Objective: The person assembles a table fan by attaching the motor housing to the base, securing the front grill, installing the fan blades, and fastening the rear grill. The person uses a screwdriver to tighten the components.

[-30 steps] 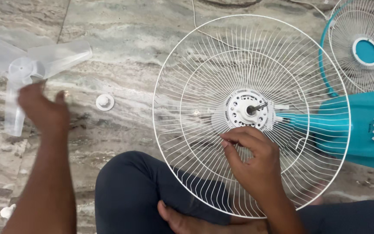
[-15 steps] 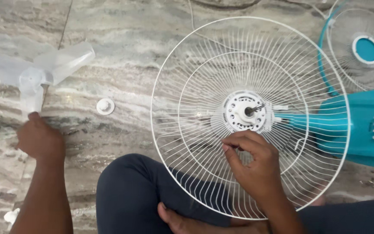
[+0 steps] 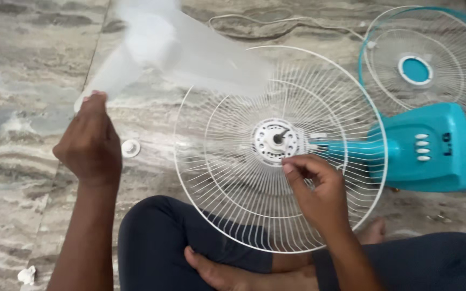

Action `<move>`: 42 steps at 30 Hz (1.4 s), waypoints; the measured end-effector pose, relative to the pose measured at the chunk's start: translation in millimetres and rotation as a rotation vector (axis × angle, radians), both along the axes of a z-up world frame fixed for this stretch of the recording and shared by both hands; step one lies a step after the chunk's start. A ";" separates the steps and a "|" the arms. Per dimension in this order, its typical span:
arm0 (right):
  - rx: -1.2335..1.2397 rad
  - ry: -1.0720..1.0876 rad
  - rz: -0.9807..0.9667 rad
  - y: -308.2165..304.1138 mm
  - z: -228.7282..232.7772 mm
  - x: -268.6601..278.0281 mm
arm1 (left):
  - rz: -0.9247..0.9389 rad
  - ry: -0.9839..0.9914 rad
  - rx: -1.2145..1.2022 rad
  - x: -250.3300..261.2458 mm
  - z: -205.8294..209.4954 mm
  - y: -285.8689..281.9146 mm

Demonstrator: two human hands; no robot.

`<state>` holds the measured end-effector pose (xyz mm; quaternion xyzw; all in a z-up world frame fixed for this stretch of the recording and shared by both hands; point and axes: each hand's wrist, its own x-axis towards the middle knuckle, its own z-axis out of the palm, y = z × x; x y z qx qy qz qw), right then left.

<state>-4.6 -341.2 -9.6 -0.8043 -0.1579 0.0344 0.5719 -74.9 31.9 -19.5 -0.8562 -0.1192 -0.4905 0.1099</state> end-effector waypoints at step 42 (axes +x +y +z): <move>0.262 0.460 0.209 -41.8 10.6 84.2 | -0.935 0.202 -2.519 80.6 -23.4 -205.6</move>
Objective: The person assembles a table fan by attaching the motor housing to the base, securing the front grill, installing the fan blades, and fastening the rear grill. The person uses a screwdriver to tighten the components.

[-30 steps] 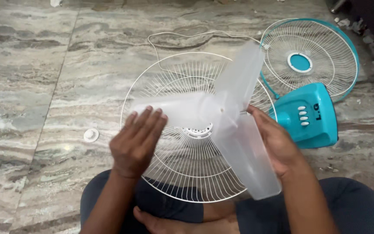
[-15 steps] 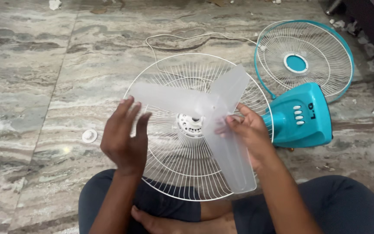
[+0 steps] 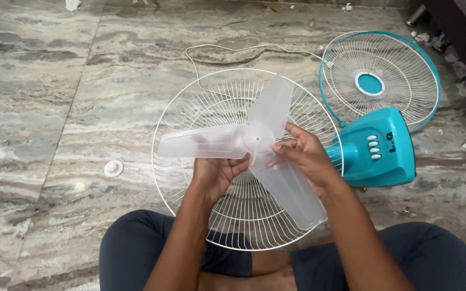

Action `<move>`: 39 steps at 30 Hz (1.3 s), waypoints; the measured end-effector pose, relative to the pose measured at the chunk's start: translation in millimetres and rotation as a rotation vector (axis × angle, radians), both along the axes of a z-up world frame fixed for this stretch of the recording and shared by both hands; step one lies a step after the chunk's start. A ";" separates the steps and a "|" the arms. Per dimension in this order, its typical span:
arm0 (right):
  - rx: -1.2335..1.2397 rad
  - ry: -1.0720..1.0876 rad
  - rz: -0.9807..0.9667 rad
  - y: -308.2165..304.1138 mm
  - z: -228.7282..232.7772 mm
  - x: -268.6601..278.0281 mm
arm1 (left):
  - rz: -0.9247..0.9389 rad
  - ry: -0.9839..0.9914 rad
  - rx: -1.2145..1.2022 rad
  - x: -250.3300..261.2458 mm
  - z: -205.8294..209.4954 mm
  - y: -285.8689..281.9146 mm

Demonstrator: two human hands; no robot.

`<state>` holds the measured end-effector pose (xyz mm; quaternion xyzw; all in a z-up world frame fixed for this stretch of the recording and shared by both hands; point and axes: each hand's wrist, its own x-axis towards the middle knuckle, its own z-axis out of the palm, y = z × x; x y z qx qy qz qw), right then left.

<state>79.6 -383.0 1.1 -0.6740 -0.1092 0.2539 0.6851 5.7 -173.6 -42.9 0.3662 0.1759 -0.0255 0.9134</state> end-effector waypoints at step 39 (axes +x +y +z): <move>-0.211 0.028 -0.034 20.0 15.0 10.0 | 0.017 0.101 -0.066 -2.4 -12.6 -12.9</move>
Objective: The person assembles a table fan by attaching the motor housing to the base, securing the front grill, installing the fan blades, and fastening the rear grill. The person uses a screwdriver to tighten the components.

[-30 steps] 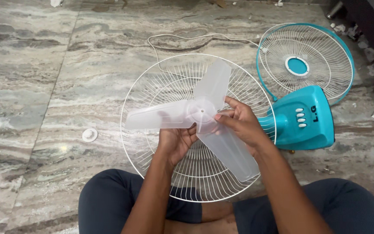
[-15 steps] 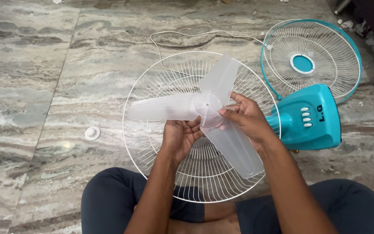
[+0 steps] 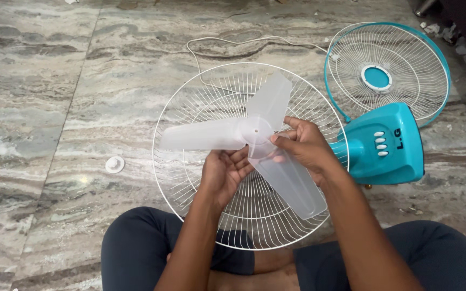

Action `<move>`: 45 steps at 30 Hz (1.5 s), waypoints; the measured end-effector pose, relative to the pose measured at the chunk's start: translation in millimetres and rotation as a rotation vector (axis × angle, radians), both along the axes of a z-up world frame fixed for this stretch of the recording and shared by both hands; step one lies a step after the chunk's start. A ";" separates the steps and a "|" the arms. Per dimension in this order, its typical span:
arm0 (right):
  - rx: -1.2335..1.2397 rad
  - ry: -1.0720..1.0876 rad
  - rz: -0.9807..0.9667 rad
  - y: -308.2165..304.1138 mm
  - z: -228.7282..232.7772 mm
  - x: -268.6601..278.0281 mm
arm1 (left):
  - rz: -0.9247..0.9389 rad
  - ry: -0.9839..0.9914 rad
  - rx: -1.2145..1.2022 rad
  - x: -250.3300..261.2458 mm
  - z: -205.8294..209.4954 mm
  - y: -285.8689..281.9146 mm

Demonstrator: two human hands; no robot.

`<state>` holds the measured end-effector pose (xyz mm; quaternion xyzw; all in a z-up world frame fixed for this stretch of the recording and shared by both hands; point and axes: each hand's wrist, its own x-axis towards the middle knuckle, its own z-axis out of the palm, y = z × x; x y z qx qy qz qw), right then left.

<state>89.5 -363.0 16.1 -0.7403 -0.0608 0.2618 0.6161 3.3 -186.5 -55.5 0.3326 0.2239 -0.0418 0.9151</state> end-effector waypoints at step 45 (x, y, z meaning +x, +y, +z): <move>-0.481 -0.683 0.021 8.9 -19.7 -2.2 | -0.176 -0.404 1.883 16.0 73.0 27.7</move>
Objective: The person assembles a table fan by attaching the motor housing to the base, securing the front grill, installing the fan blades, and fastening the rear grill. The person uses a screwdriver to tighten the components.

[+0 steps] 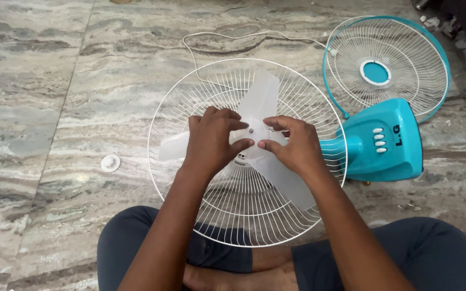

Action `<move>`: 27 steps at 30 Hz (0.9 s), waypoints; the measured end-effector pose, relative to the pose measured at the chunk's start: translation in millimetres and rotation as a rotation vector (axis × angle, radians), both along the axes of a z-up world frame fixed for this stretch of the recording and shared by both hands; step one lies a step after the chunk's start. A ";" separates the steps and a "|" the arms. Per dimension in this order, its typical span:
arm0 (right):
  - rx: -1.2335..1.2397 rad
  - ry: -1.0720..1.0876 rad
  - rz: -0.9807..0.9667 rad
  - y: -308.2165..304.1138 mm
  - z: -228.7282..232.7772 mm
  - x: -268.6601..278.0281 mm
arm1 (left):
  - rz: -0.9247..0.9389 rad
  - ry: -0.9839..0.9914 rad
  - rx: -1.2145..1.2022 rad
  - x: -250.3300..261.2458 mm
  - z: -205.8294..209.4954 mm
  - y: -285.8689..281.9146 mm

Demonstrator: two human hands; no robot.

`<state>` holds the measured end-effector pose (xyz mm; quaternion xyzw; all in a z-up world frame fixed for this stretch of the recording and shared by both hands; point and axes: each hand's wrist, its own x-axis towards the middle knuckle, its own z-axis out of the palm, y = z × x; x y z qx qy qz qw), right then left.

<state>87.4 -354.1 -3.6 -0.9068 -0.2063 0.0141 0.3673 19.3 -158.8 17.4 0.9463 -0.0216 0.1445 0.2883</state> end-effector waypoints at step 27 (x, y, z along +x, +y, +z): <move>-0.118 -0.072 0.161 -4.2 2.1 -23.0 | -0.066 -0.042 0.097 8.0 -16.8 -7.4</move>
